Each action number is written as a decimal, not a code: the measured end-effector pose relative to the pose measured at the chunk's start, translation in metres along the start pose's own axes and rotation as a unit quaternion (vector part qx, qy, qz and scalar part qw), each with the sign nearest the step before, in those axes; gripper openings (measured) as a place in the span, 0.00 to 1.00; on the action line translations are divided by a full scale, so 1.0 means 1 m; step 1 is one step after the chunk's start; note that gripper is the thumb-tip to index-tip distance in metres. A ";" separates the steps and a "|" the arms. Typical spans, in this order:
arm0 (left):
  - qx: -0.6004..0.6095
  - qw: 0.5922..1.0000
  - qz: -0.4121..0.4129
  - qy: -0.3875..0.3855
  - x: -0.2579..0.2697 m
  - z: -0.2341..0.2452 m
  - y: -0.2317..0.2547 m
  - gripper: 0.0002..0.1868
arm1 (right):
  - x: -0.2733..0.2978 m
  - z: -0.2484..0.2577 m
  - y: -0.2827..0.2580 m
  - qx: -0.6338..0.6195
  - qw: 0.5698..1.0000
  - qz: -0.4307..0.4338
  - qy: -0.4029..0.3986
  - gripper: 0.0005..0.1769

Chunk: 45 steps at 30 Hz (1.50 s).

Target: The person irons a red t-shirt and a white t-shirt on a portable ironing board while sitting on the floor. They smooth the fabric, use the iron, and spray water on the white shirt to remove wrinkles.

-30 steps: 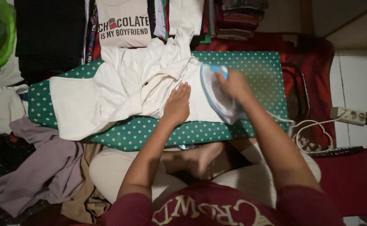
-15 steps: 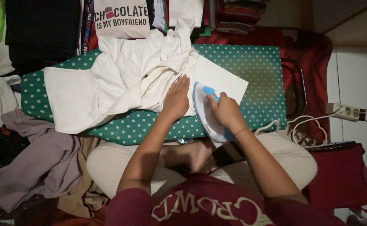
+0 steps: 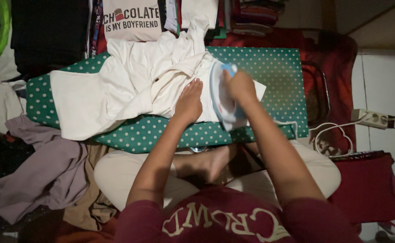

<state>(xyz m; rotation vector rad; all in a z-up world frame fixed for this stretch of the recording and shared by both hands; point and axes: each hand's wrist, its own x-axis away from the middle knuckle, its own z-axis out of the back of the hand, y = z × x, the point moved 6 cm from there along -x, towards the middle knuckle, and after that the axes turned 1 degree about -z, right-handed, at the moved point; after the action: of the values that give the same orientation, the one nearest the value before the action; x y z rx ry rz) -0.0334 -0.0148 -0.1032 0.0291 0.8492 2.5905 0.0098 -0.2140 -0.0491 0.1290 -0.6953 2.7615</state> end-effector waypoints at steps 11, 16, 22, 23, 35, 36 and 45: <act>-0.007 1.000 0.006 -0.021 0.001 0.003 0.007 0.34 | 0.028 0.070 0.117 0.060 0.992 -0.016 0.112 0.32; 0.008 1.000 -0.003 -0.015 0.004 0.011 0.010 0.33 | -0.011 0.098 0.147 0.041 0.990 -0.008 0.134 0.33; 0.032 0.999 -0.026 0.028 0.007 0.037 0.023 0.30 | -0.046 0.118 0.242 0.095 0.986 -0.010 0.135 0.38; 0.030 0.999 -0.029 0.034 0.003 0.038 0.027 0.29 | -0.050 0.122 0.262 0.105 0.985 -0.017 0.136 0.38; 0.043 0.998 -0.029 0.033 -0.019 0.021 0.072 0.26 | -0.053 0.169 0.387 0.093 0.978 -0.102 0.155 0.38; 0.044 0.998 -0.031 0.035 -0.020 0.020 0.075 0.27 | -0.055 0.167 0.388 0.090 0.979 -0.100 0.151 0.37; 0.040 0.998 -0.029 0.045 -0.020 0.031 0.081 0.26 | -0.093 0.126 0.435 0.087 0.988 -0.072 0.101 0.44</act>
<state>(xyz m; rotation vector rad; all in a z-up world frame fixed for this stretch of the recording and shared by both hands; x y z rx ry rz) -0.0415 -0.0643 -0.0299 -0.0870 0.9713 2.5191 -0.0295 -0.6635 -0.1485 -0.0624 -0.3757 2.6435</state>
